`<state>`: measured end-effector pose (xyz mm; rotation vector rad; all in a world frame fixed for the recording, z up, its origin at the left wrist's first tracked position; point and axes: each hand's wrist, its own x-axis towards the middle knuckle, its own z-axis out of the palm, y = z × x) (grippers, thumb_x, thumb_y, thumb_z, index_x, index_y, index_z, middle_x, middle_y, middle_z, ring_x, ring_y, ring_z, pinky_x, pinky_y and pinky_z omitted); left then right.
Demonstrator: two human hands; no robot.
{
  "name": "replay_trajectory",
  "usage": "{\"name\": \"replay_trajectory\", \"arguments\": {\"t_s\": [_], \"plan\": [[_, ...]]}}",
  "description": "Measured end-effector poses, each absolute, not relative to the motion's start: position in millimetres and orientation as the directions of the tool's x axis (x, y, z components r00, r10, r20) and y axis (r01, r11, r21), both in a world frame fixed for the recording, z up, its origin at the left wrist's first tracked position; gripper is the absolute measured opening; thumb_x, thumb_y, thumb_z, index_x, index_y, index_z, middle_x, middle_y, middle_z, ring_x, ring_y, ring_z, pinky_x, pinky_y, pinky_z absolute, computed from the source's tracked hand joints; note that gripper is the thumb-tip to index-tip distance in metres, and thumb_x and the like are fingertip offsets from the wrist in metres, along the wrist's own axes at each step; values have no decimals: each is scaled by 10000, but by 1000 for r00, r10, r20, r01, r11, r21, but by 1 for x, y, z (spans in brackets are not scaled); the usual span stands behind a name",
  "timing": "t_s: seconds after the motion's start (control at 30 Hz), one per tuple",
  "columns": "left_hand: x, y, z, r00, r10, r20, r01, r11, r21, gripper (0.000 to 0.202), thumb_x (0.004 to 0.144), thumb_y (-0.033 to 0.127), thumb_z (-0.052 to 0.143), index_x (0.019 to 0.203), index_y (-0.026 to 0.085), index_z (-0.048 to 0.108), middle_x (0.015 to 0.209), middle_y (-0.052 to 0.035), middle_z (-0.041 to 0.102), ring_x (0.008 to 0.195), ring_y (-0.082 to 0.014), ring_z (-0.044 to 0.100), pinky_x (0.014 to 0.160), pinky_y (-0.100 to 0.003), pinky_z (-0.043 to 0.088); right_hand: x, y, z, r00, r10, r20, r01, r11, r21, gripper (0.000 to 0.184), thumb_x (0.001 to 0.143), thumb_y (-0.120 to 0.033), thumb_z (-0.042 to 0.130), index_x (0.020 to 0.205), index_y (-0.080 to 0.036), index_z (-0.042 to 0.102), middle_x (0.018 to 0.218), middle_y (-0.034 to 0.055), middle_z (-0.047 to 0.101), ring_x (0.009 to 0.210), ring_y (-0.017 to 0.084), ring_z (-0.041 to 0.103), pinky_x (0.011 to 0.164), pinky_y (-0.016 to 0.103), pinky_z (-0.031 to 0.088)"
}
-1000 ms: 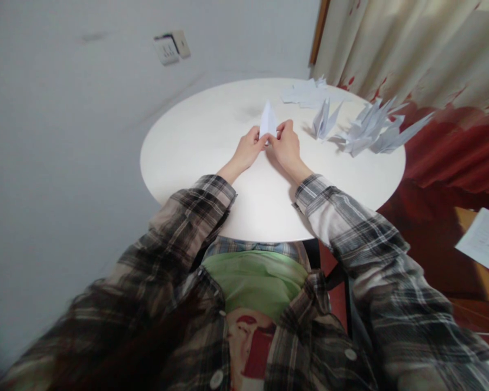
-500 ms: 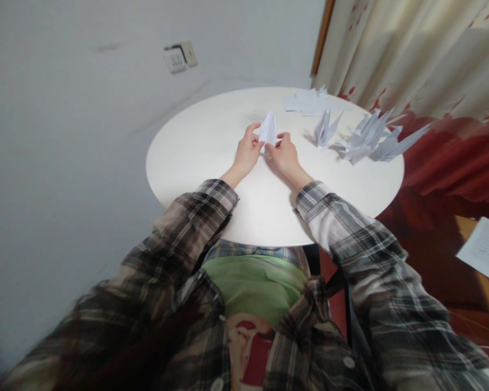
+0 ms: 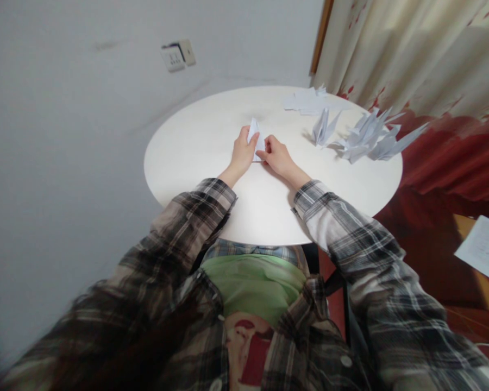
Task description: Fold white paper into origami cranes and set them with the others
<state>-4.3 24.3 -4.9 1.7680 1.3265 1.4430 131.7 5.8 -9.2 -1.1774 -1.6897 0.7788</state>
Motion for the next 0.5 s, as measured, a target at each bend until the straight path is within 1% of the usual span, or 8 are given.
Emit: {"name": "replay_trajectory", "arguments": {"t_s": [0.1, 0.2, 0.33, 0.4, 0.5], "plan": [[-6, 23, -3, -77, 891, 448, 355, -395, 847, 166, 987, 369, 512, 1082, 242, 562, 1114, -65, 691, 1236, -242, 614, 1131, -442, 423, 128, 1, -8, -183, 933, 310, 333, 355, -874, 277, 761, -313, 740, 891, -240, 507, 669, -50, 533, 646, 160, 567, 651, 316, 470], [-6, 20, 0, -113, 875, 471, 342, -410, 845, 116, 992, 315, 496, 1053, 238, 557, 1085, -58, 683, 1242, -240, 603, 1142, -442, 409, 125, -3, -7, -196, 930, 310, 297, 358, -885, 283, 796, -385, 730, 908, -238, 516, 671, -47, 552, 635, 143, 559, 643, 300, 465], [-4, 15, 5, -175, 867, 467, 369, -382, 847, 69, 983, 264, 505, 1032, 241, 549, 1036, -51, 672, 1192, -221, 619, 1117, -414, 425, 124, -3, -6, -166, 928, 335, 279, 370, -886, 267, 834, -409, 701, 950, -246, 524, 704, -45, 571, 630, 134, 561, 655, 308, 484], [-3, 16, 4, -173, 872, 457, 371, -372, 851, 86, 982, 269, 514, 1053, 239, 552, 1029, -49, 669, 1162, -215, 635, 1101, -413, 444, 125, -1, -6, -131, 923, 362, 309, 385, -870, 251, 840, -397, 693, 964, -248, 533, 711, -42, 568, 647, 144, 575, 667, 321, 498], [-2, 21, 0, -106, 889, 446, 319, -394, 862, 181, 1002, 341, 484, 1121, 228, 561, 1000, -51, 677, 1128, -222, 662, 1085, -450, 476, 127, 2, -4, -46, 912, 408, 367, 396, -842, 239, 865, -402, 659, 1019, -254, 551, 734, -25, 570, 695, 169, 607, 686, 342, 513]]}}
